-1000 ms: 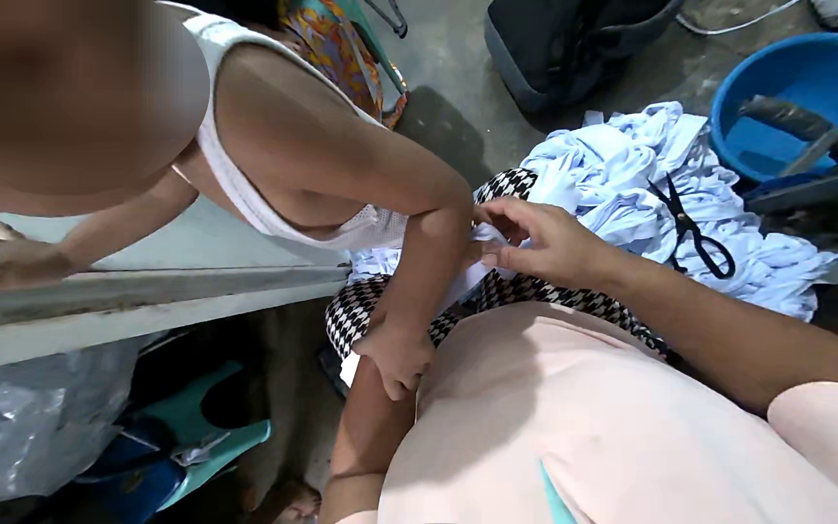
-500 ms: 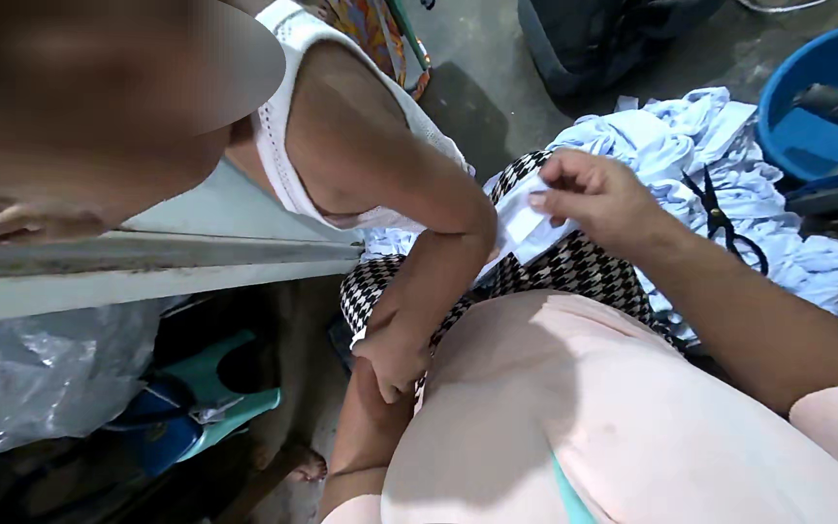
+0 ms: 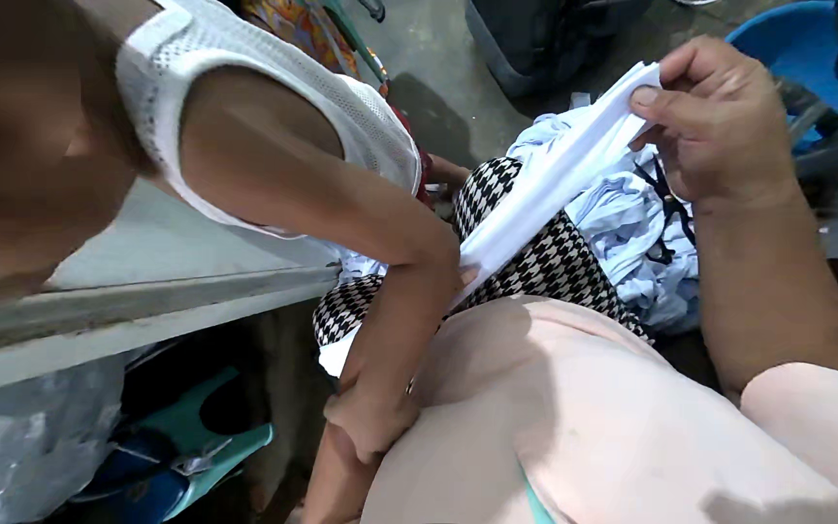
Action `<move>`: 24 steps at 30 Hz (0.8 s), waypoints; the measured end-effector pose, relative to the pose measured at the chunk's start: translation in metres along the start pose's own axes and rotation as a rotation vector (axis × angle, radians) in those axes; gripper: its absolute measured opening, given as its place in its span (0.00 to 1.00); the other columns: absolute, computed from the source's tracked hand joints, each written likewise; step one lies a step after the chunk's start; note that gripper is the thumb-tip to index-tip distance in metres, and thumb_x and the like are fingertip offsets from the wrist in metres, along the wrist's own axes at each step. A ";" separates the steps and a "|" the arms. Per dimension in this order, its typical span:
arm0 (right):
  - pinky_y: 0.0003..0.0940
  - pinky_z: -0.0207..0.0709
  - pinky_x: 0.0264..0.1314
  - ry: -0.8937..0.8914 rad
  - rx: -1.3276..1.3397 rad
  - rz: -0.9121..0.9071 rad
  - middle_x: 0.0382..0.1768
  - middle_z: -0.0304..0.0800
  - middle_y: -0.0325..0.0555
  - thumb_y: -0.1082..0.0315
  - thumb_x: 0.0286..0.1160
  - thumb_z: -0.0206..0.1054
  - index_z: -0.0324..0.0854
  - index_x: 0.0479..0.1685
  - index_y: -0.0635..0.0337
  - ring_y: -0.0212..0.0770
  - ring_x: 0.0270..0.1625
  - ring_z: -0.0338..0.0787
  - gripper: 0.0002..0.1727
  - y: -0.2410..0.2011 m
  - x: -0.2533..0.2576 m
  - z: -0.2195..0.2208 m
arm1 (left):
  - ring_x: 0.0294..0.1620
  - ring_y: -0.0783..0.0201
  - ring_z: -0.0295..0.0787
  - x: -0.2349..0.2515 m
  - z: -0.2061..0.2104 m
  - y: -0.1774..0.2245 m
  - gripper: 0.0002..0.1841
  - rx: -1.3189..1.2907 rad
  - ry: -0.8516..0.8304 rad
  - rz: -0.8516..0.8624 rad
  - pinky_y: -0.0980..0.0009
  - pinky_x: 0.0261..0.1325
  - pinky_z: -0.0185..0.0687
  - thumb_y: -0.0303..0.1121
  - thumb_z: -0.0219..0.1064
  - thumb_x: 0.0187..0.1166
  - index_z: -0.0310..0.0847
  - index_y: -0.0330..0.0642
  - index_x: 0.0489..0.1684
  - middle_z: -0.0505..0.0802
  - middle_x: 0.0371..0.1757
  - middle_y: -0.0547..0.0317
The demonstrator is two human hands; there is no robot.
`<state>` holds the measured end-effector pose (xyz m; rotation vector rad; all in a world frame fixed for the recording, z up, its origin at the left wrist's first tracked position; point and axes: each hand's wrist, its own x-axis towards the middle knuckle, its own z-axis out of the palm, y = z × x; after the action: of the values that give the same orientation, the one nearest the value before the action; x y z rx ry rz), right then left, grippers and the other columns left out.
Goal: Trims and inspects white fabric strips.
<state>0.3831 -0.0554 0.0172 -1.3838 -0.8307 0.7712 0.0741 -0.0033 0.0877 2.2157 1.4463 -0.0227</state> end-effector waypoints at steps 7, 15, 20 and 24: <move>0.25 0.83 0.41 -0.150 0.032 0.197 0.35 0.87 0.29 0.70 0.75 0.66 0.80 0.43 0.53 0.24 0.36 0.86 0.04 0.054 -0.018 -0.011 | 0.32 0.79 0.84 0.011 0.031 -0.031 0.15 -0.586 -0.518 0.380 0.79 0.38 0.83 0.43 0.64 0.85 0.85 0.40 0.49 0.90 0.34 0.67; 0.28 0.83 0.39 -0.126 0.167 0.436 0.38 0.87 0.34 0.69 0.80 0.61 0.79 0.49 0.56 0.28 0.35 0.86 0.06 0.092 -0.013 -0.001 | 0.36 0.75 0.89 0.019 0.047 -0.030 0.11 -0.644 -0.439 0.262 0.74 0.41 0.87 0.38 0.62 0.85 0.85 0.40 0.50 0.92 0.36 0.66; 0.27 0.82 0.38 -0.162 0.169 0.489 0.39 0.87 0.37 0.69 0.82 0.61 0.78 0.53 0.59 0.29 0.34 0.85 0.07 0.102 -0.007 0.007 | 0.35 0.74 0.89 0.023 0.054 -0.038 0.11 -0.727 -0.443 0.231 0.75 0.40 0.87 0.37 0.64 0.83 0.84 0.40 0.49 0.92 0.36 0.65; 0.28 0.82 0.38 -0.157 0.152 0.535 0.38 0.86 0.38 0.68 0.84 0.60 0.78 0.54 0.59 0.30 0.34 0.85 0.08 0.103 -0.004 0.012 | 0.34 0.75 0.88 0.029 0.066 -0.048 0.12 -0.591 -0.410 0.147 0.74 0.40 0.87 0.41 0.66 0.82 0.85 0.43 0.48 0.91 0.35 0.67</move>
<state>0.3721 -0.0480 -0.0863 -1.4355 -0.5049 1.3404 0.0618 0.0098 0.0035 1.6974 0.9144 0.0010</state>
